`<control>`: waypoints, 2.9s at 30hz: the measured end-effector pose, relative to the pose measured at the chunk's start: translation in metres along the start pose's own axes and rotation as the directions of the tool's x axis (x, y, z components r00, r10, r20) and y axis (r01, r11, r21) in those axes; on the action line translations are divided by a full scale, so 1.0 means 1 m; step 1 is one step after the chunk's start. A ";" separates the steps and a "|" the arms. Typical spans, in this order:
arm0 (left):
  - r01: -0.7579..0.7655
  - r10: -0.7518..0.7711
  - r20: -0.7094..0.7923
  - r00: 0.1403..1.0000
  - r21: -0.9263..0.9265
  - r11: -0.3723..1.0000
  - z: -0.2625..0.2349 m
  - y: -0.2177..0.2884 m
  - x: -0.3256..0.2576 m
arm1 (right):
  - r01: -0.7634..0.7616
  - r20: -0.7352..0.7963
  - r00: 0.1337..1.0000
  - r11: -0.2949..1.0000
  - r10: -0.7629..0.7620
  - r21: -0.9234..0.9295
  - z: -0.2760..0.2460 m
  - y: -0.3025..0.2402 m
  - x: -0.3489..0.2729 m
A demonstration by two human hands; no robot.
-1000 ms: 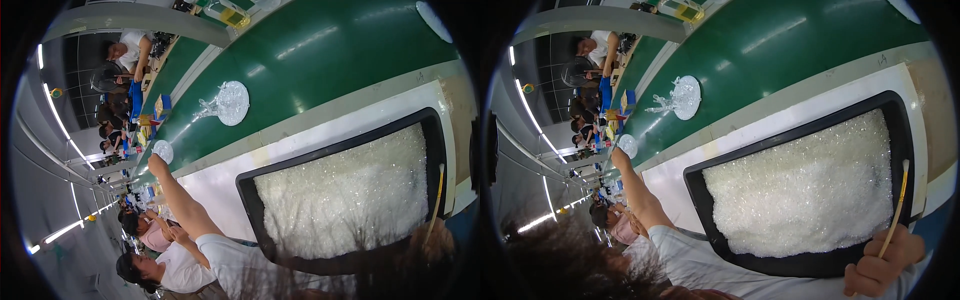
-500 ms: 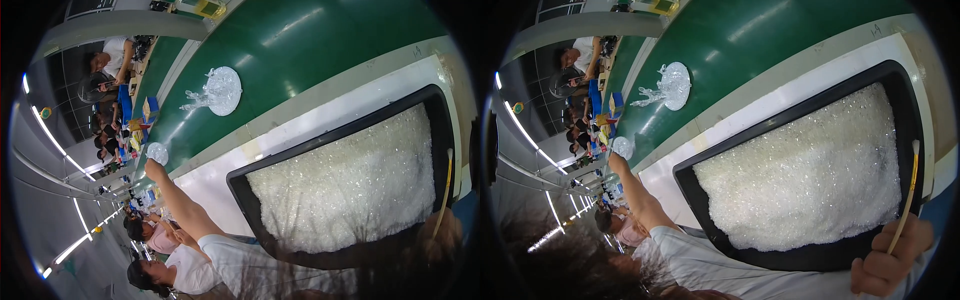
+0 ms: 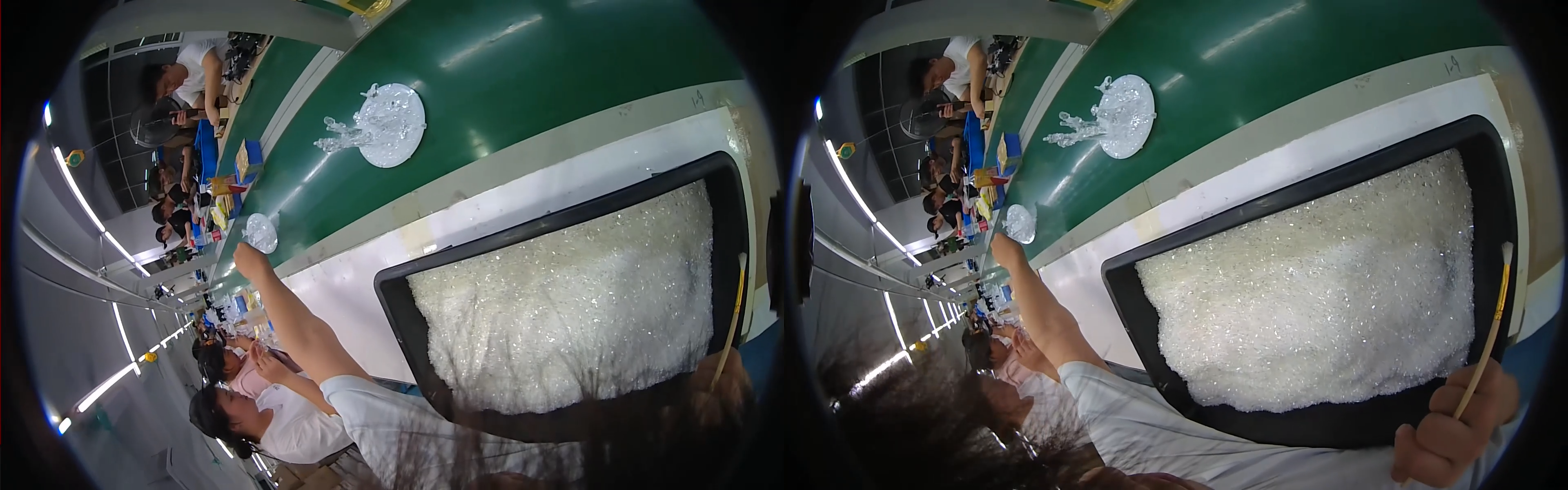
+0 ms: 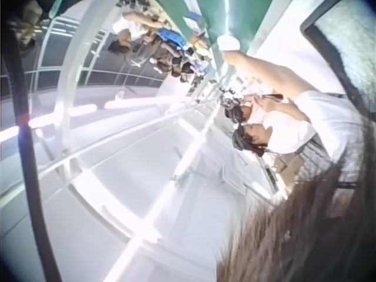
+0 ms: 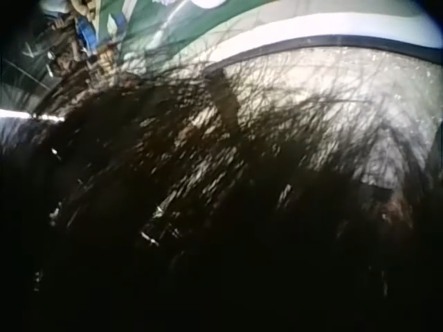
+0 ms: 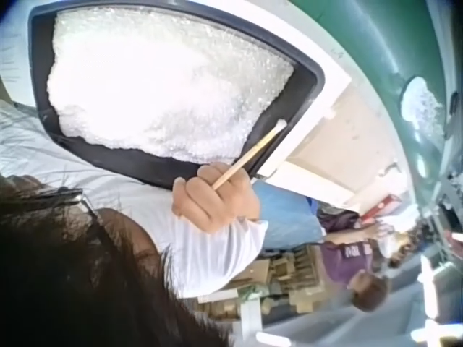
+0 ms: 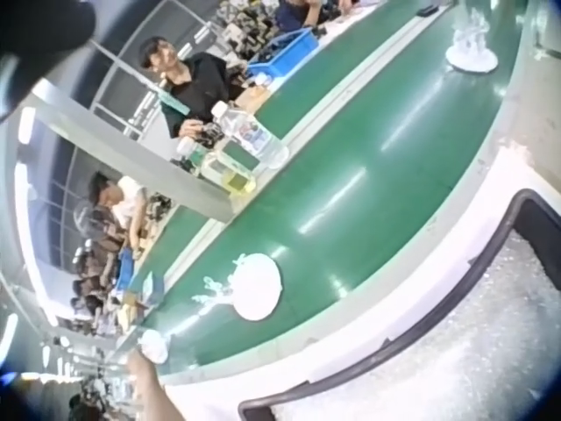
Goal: Applying adhesive to a light fixture component and coating it with small white beads on an assembly line.
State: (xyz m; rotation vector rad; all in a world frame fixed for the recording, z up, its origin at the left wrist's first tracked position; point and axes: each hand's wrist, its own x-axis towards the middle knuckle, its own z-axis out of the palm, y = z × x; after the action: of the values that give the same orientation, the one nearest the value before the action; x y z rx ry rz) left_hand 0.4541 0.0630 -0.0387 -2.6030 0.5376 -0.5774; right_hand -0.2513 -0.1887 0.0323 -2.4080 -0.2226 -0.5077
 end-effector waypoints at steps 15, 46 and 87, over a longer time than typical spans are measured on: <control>-0.211 0.236 -0.178 0.955 0.150 0.966 -0.134 0.060 -0.071 | 0.095 -0.058 0.994 0.995 -0.093 0.032 0.017 -0.011 -0.035; -0.922 0.818 -0.539 0.203 -0.387 -0.026 -0.322 0.206 -0.388 | 0.198 -0.265 0.962 0.840 -0.067 0.505 0.018 -0.035 -0.009; -0.259 0.851 -0.525 -0.003 -0.822 -0.508 -0.307 0.191 -0.415 | 0.137 -0.406 0.906 0.824 0.120 0.550 0.025 0.016 0.014</control>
State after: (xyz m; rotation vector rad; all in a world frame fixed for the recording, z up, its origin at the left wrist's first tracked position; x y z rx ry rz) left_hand -0.0910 -0.0061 -0.0032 -1.6640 2.8750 1.5291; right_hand -0.2268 -0.1843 0.0106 -1.6615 -0.1613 -0.8269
